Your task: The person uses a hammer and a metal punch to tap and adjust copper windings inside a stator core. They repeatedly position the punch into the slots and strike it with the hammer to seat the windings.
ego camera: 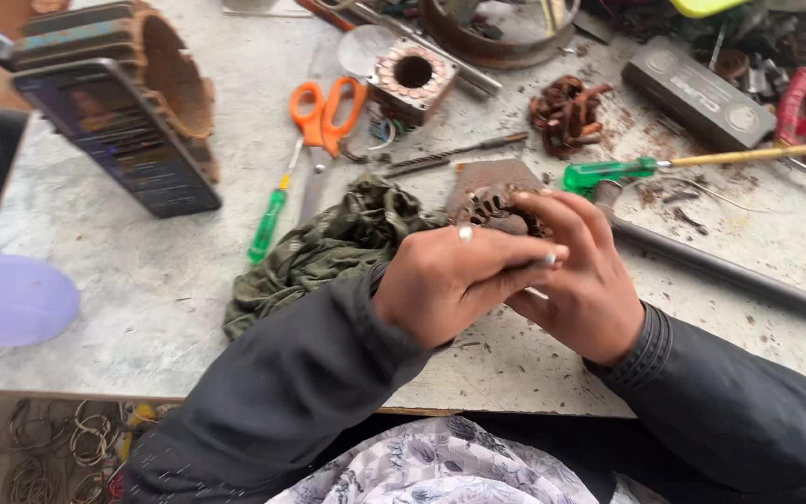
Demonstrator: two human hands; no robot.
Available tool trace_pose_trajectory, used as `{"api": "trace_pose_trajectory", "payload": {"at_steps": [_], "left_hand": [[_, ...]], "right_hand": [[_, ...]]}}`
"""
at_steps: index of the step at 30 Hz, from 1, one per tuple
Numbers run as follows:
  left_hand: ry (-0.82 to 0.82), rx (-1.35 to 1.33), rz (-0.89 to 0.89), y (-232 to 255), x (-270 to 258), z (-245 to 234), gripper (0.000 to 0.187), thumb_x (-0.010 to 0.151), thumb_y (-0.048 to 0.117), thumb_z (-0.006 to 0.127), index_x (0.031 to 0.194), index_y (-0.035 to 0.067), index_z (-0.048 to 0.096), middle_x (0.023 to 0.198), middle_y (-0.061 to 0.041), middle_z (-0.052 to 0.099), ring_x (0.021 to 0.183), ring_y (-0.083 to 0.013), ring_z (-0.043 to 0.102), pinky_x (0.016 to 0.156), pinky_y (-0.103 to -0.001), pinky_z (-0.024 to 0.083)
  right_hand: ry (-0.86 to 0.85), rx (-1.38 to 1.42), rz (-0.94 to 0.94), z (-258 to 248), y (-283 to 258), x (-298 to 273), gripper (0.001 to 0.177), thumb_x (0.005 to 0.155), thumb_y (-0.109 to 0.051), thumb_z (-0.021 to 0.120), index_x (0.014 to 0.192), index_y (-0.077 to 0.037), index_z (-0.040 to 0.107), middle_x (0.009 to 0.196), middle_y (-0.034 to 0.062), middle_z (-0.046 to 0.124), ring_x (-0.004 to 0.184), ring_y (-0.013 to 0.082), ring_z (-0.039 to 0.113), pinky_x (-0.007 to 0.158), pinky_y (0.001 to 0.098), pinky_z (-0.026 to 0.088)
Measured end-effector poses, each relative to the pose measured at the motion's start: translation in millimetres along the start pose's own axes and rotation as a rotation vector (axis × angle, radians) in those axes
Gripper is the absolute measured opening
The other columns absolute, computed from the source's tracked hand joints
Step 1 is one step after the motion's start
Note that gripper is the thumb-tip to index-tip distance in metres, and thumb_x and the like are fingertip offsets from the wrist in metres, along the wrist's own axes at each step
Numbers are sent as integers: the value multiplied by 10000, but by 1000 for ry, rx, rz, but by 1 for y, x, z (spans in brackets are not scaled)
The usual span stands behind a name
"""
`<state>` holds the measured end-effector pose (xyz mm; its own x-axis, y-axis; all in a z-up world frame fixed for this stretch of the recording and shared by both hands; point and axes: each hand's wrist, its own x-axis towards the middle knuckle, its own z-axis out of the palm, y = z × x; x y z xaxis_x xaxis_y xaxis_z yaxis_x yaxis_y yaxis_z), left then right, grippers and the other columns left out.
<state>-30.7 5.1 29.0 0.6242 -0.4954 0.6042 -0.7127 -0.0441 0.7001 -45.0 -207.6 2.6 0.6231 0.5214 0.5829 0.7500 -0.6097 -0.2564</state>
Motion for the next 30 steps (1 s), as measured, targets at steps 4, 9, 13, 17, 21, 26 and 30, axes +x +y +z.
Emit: {"api": "trace_pose_trajectory", "payload": {"at_steps": [4,9,13,17,21,26,30], "left_hand": [[74,-164,-146,-13,11,3,240,1002,134,744,1229,63,716,1043,-90,768,844,-152,773,776,-278,637],[89,-66,44,-17,-1,12,200,1036,136,725,1224,73,702,1090,-99,768,933,-142,774,837,-248,637],[52,-88,57,-12,-7,9,211,1011,119,749,1212,58,729,1061,-102,777,902,-136,781,818,-238,644],[233,-370,-42,-10,4,6,212,1010,127,763,1208,58,731,1067,-91,780,933,-122,784,826,-254,678],[256,-167,-47,0,-1,-15,162,974,96,797,1118,32,759,952,-93,787,832,-107,761,726,-230,627],[141,-451,-14,1,-6,-25,227,1137,47,607,1357,-6,628,1191,-127,738,1124,-151,735,995,-271,626],[91,-572,-45,-7,-6,-21,217,1206,22,486,1408,-25,550,1309,-148,688,1244,-182,701,1074,-297,614]], "right_hand": [[-12,-37,60,6,-2,3,458,701,-239,900,1050,-34,686,1441,184,520,1377,403,448,1148,527,402],[-32,-38,106,2,-3,2,376,703,-181,864,1016,-42,711,1424,171,549,1361,367,466,1142,504,393],[-1,-98,77,-1,-11,7,444,668,-222,860,1022,-6,701,1397,188,516,1333,396,432,1130,523,387],[-23,-144,65,3,-18,8,346,715,-259,891,912,-60,688,1410,179,497,1332,396,428,1126,532,387],[-19,-220,24,8,-16,7,394,702,-301,900,949,-61,710,1357,185,500,1311,420,428,1103,542,404],[-30,-150,40,10,-7,-3,393,719,-279,895,1022,-106,714,1404,198,472,1372,425,410,1128,535,414],[-48,-98,36,10,-3,-2,410,728,-271,895,1063,-118,714,1450,197,456,1421,430,390,1173,540,394]]}}
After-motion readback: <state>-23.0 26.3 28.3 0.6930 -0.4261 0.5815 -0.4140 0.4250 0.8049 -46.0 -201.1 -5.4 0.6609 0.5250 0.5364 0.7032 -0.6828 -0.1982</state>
